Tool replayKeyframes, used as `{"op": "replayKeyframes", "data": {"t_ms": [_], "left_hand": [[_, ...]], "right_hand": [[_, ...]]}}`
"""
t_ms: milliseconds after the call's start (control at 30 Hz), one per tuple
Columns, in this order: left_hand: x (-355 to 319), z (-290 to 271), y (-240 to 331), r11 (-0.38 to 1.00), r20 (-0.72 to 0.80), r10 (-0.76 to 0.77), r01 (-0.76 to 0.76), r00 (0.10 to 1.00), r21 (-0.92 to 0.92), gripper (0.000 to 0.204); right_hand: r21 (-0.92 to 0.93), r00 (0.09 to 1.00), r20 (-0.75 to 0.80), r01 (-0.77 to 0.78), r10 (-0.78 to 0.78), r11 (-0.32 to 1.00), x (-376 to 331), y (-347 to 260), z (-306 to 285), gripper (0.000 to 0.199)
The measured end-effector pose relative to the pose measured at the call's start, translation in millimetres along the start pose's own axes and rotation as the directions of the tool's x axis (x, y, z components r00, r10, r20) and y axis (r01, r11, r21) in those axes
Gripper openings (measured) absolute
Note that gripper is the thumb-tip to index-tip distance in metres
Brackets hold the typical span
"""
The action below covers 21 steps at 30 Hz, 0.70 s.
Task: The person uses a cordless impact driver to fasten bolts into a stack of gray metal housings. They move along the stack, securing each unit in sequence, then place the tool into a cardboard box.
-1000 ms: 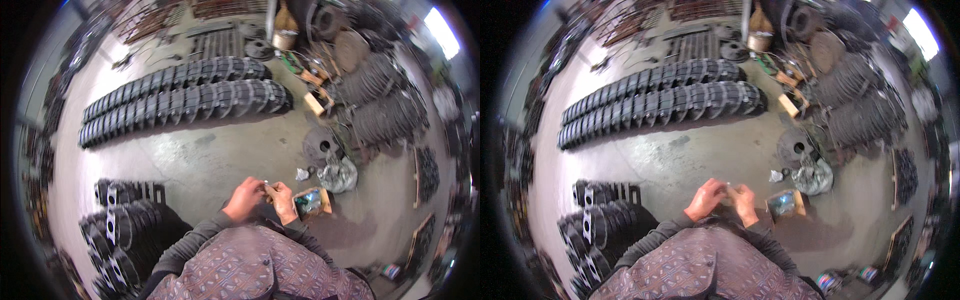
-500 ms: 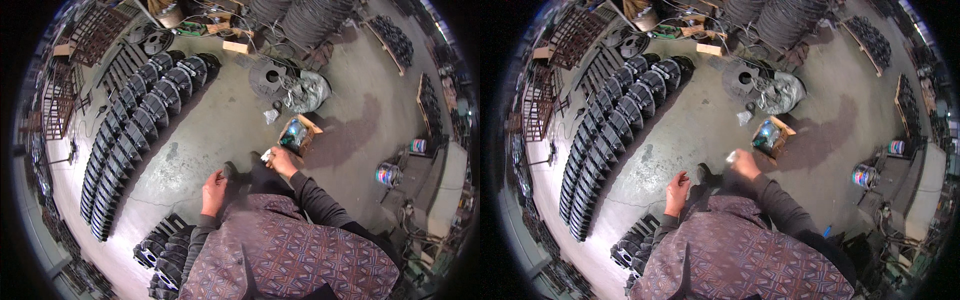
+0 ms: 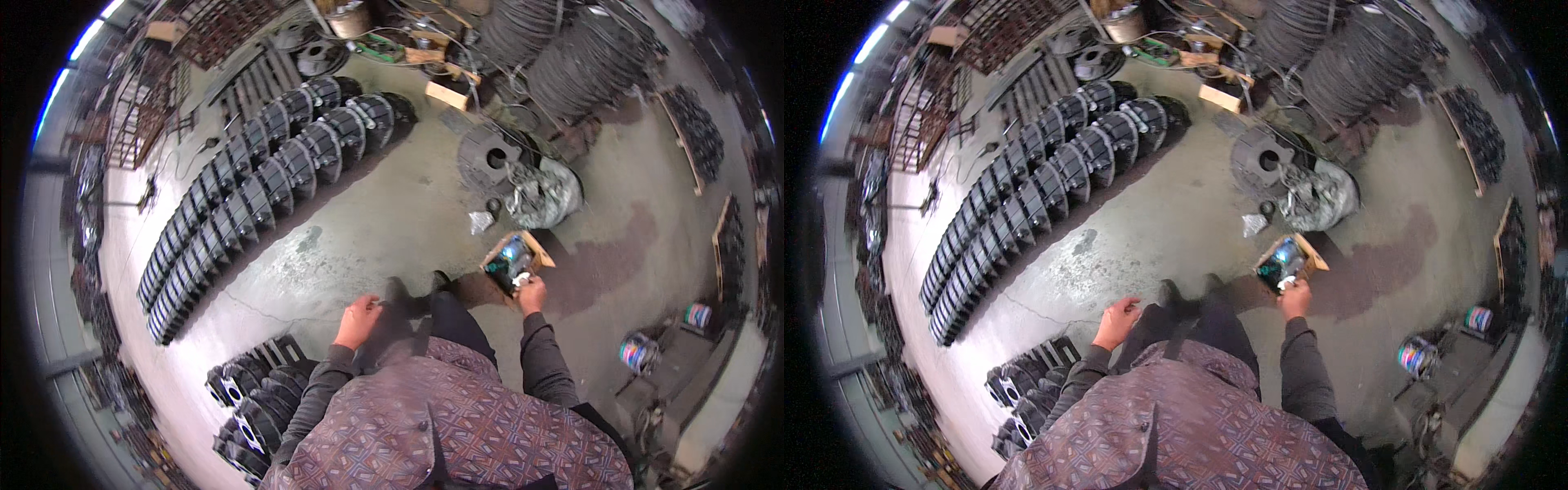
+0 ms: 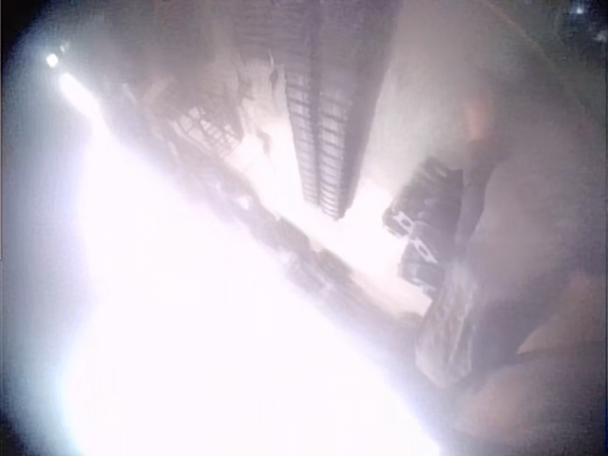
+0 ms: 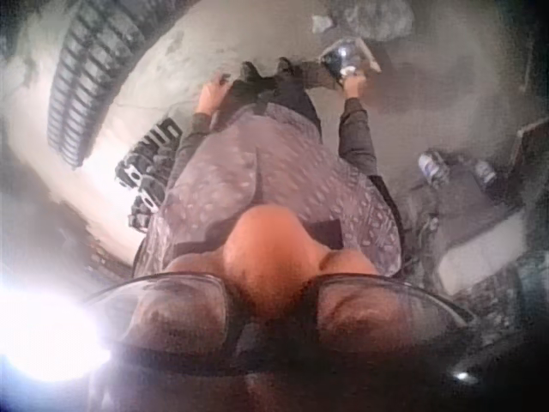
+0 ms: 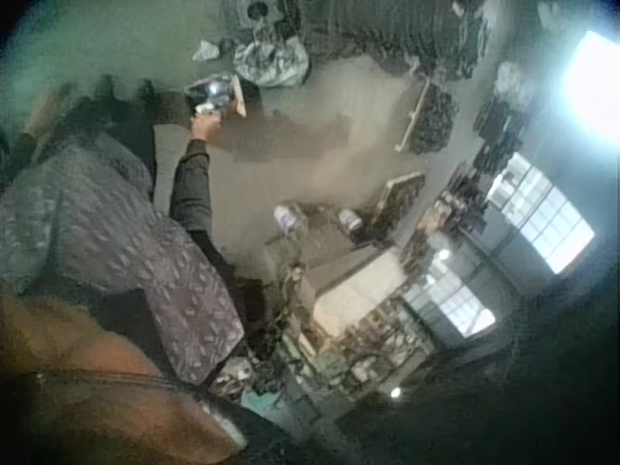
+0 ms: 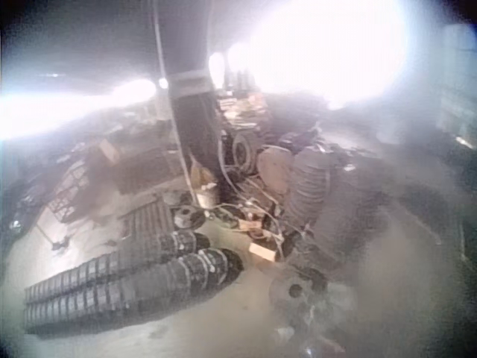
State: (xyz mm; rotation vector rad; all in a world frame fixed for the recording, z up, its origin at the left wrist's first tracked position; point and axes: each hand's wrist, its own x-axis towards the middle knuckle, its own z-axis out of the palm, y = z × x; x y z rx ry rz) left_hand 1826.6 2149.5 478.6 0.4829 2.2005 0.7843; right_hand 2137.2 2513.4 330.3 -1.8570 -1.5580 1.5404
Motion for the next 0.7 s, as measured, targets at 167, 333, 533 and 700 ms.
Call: {"op": "replayKeyframes", "data": {"t_ms": [167,333,533,700], "left_hand": [[-35.8,-13.6,-136.6,0.974,-0.204,-0.206,0.22,0.957,0.048,0.032],[-108.1,0.3,-269.8,0.724,-0.167,-0.647,0.53,0.744,-0.44,0.028],[-161.2,22.1,-339.4,0.435,0.04,-0.673,0.439,0.738,-0.786,0.024],[-178.2,0.9,-372.6,0.431,-0.043,-0.774,0.476,0.632,-0.767,0.027]], "right_hand": [[0.291,0.986,0.164,-0.072,0.024,0.954,68.4,40.9,-3.0,0.01],[0.101,0.942,0.329,-0.097,0.059,0.99,69.6,35.4,27.2,0.002],[-0.34,0.889,0.418,-0.039,0.188,0.94,56.2,48.2,140.8,0.039],[-0.455,0.77,0.582,0.044,0.26,0.889,20.7,18.9,269.8,0.05]]}}
